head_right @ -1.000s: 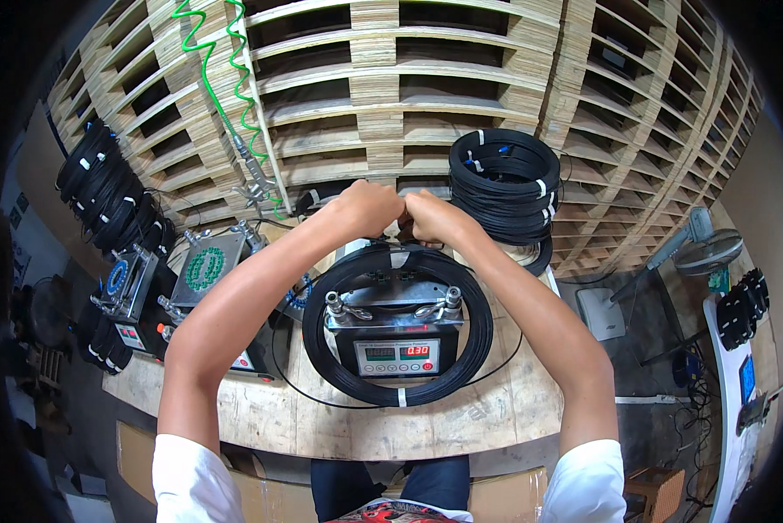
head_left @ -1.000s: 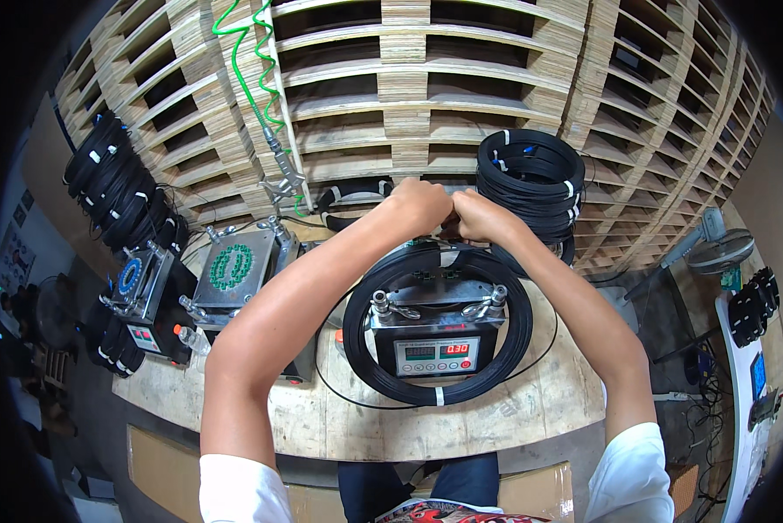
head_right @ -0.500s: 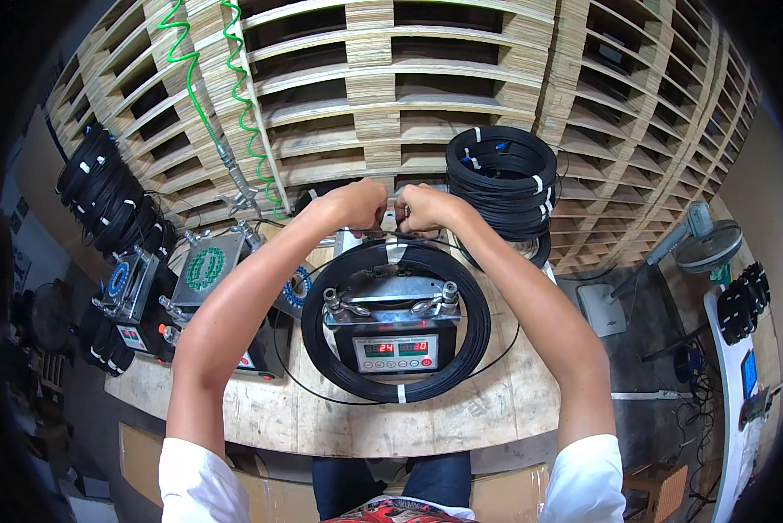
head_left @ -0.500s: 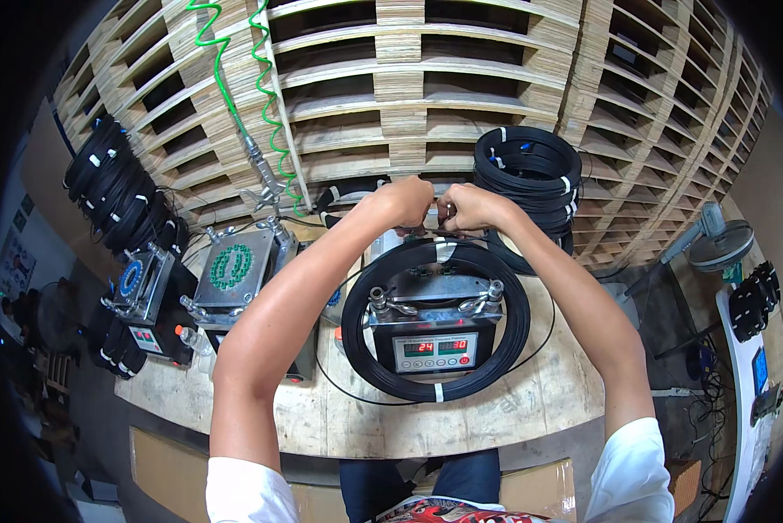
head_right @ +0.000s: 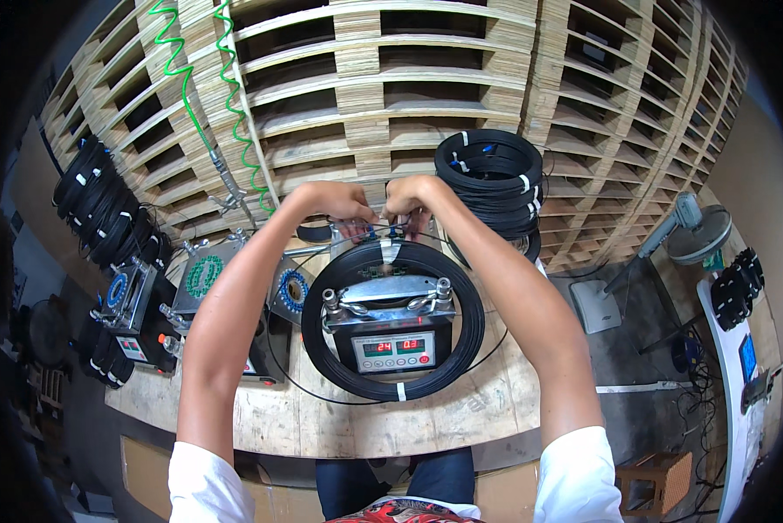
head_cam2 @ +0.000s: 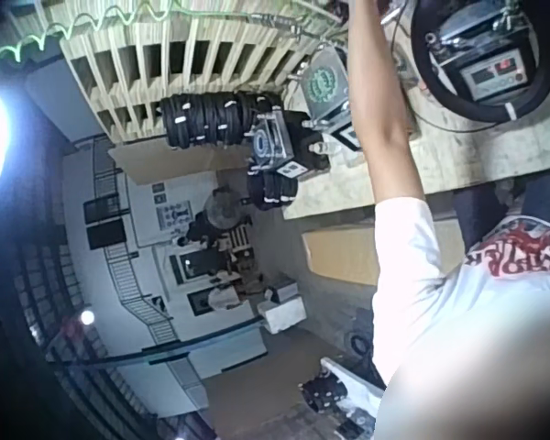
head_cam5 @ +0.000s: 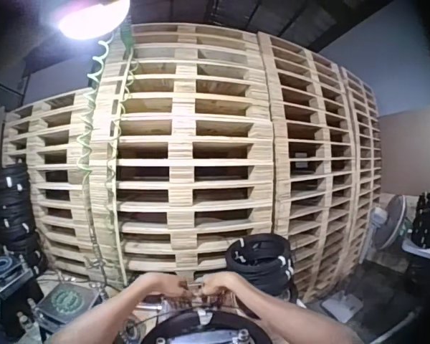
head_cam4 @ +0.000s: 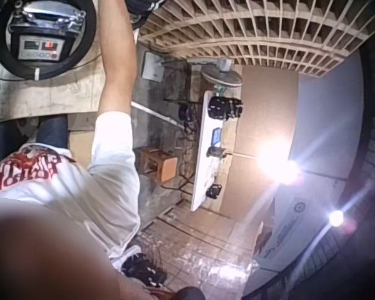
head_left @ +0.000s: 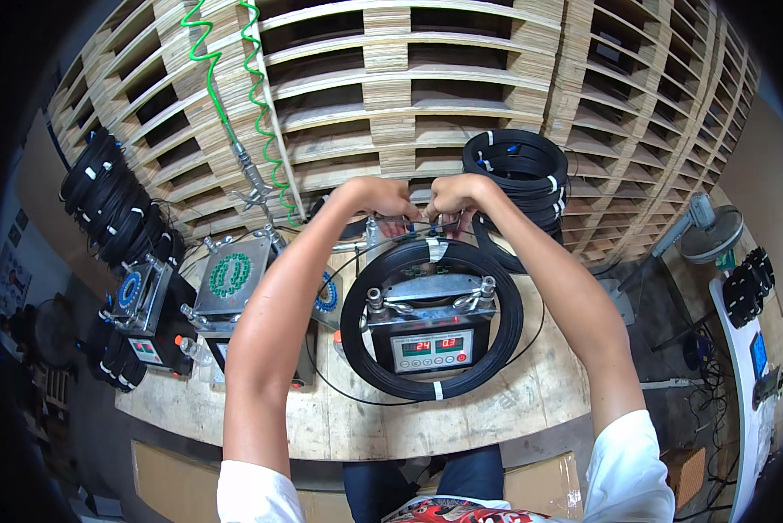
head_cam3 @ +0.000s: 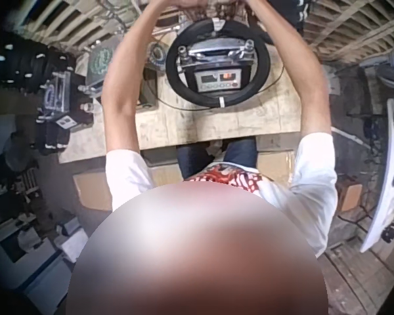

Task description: The person is winding a coil of wire and using a machine to polish or fuse the connectors.

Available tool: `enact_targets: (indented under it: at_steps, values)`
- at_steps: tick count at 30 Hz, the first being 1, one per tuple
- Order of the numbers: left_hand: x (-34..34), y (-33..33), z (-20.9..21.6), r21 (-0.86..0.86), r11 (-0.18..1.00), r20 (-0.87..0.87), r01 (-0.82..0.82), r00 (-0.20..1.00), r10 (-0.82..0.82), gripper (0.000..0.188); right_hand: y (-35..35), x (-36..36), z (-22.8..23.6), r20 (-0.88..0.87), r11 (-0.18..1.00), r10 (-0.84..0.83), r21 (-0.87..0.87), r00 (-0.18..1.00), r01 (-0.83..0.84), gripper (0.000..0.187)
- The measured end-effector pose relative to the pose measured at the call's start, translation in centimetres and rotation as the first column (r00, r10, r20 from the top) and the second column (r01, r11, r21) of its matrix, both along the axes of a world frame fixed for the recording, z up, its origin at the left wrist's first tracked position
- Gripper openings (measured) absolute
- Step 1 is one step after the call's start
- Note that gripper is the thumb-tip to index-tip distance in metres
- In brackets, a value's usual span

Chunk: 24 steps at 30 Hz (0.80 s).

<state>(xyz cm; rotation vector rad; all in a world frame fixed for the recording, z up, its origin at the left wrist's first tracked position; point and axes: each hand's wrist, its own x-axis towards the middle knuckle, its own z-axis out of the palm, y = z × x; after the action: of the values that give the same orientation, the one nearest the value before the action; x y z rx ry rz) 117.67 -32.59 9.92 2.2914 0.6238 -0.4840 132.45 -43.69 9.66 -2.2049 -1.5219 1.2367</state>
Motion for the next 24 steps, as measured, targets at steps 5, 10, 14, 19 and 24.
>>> enact_targets:
  at_steps: [5,10,14,19,24]
  values:
    - [-4.3,-0.8,2.6,-0.343,0.931,0.136,-0.127,0.974,0.183,0.049,-1.3,1.7,1.9,-0.140,0.994,-0.033,0.095,0.990,0.046,0.066]
    - [-3.9,2.9,-2.5,-0.115,0.993,0.546,-0.006,0.835,0.069,0.037,0.0,5.9,0.6,0.095,0.946,-0.058,0.323,0.994,0.024,0.042]
    - [-1.9,1.3,-4.4,0.184,0.982,0.415,0.031,0.904,-0.106,0.039,0.8,7.1,-1.7,0.306,0.959,-0.059,0.283,0.950,-0.032,0.040]
    - [-0.7,2.3,-8.0,0.171,0.981,0.367,0.093,0.918,-0.151,0.036,2.7,6.2,-4.2,0.376,0.986,0.016,0.150,0.927,-0.078,0.070]
    - [-1.9,5.0,-9.8,0.347,0.907,0.391,0.241,0.842,-0.373,0.051,3.5,4.7,-4.1,0.417,0.979,0.016,0.176,0.909,-0.098,0.072]
